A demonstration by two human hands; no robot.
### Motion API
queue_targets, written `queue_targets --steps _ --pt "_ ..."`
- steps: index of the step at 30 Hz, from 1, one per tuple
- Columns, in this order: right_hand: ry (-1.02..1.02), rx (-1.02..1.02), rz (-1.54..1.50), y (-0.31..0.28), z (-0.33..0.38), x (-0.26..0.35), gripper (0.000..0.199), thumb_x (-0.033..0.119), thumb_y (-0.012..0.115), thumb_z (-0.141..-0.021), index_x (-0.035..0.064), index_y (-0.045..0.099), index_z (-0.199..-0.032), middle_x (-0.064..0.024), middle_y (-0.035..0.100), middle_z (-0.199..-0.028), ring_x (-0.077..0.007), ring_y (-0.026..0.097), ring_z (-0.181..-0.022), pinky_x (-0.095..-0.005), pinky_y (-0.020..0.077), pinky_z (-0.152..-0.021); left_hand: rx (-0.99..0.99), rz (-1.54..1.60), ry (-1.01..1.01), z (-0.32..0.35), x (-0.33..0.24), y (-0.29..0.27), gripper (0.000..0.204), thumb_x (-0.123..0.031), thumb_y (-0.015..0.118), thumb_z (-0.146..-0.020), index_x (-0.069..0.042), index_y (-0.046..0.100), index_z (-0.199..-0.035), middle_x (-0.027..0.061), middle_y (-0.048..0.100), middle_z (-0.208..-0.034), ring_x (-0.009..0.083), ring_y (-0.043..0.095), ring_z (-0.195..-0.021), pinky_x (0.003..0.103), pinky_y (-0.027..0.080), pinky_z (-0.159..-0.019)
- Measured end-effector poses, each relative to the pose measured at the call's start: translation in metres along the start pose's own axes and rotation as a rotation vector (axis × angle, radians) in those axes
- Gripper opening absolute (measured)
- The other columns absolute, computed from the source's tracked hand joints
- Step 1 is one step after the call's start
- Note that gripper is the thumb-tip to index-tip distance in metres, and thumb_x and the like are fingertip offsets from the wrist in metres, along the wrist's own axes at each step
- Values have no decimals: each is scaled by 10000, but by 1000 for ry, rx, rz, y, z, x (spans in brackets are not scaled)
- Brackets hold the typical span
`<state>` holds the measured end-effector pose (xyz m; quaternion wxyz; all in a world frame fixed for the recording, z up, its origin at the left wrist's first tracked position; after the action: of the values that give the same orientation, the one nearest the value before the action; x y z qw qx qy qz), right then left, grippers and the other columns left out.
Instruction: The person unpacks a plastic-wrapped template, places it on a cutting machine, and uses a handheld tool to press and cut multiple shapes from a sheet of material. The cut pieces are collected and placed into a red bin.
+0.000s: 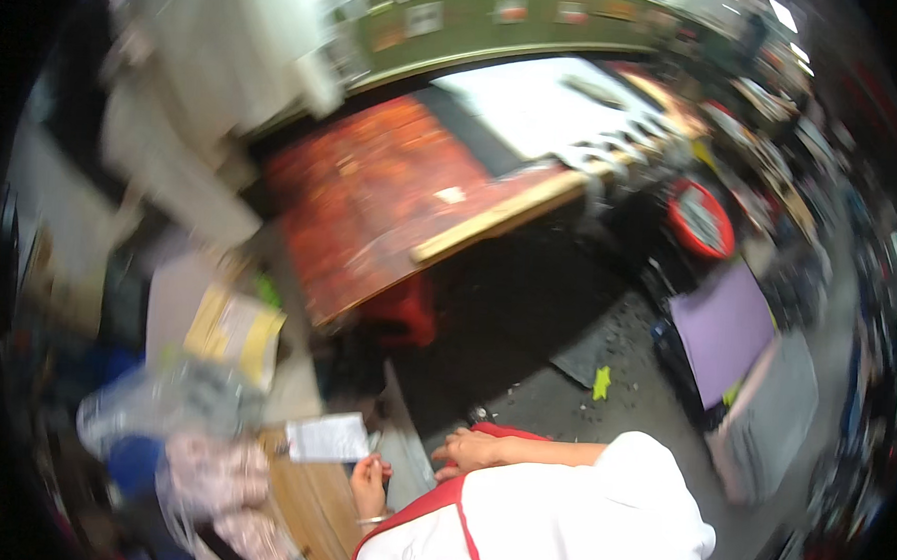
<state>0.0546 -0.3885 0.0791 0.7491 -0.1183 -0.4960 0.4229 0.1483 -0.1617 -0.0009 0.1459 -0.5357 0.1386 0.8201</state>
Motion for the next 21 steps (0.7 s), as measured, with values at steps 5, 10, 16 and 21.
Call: queue_targets --steps 5,10,16,21 --pt "-20 118 -487 42 58 -93 664 554 380 -965 3 495 -1316 -233 583 -1223 -364 532 -1167 -391 418 -998 509 -326 23 -40 -33 70 189 -58 591 -910 32 610 -1075 91 675 -882 147 669 -823 261 541 -738" --pt "118 -165 -641 30 132 -166 558 424 458 -965 -12 496 -1312 -217 585 -1238 -352 538 -1185 -397 420 -999 471 -572 150 -105 -82 170 135 -29 573 -906 12 635 -1018 74 677 -846 120 649 -748 257 540 -686" --pt "493 -404 -599 -25 233 -250 527 390 527 -931 6 517 -1293 -215 582 -1238 -356 550 -1166 -408 444 -967 651 -558 396 -117 -104 398 137 -81 630 -874 -5 656 -986 97 701 -824 160 678 -737 276 536 -670" --pt "519 -854 -651 -82 287 -316 448 325 624 -885 19 579 -1209 -180 678 -1004 -302 656 -958 -382 511 -829 759 -850 772 -108 -132 519 132 -87 663 -826 -41 664 -949 129 668 -822 269 672 -721 332 529 -645"
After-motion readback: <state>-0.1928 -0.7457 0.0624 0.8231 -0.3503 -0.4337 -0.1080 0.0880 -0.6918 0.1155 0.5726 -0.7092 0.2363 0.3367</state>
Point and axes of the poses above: each hand's wrist, its own z-axis away from the middle knuckle, its own y-axis out of the palm, x = y × z, the point moved 3 cm from there along -z, towards the middle knuckle
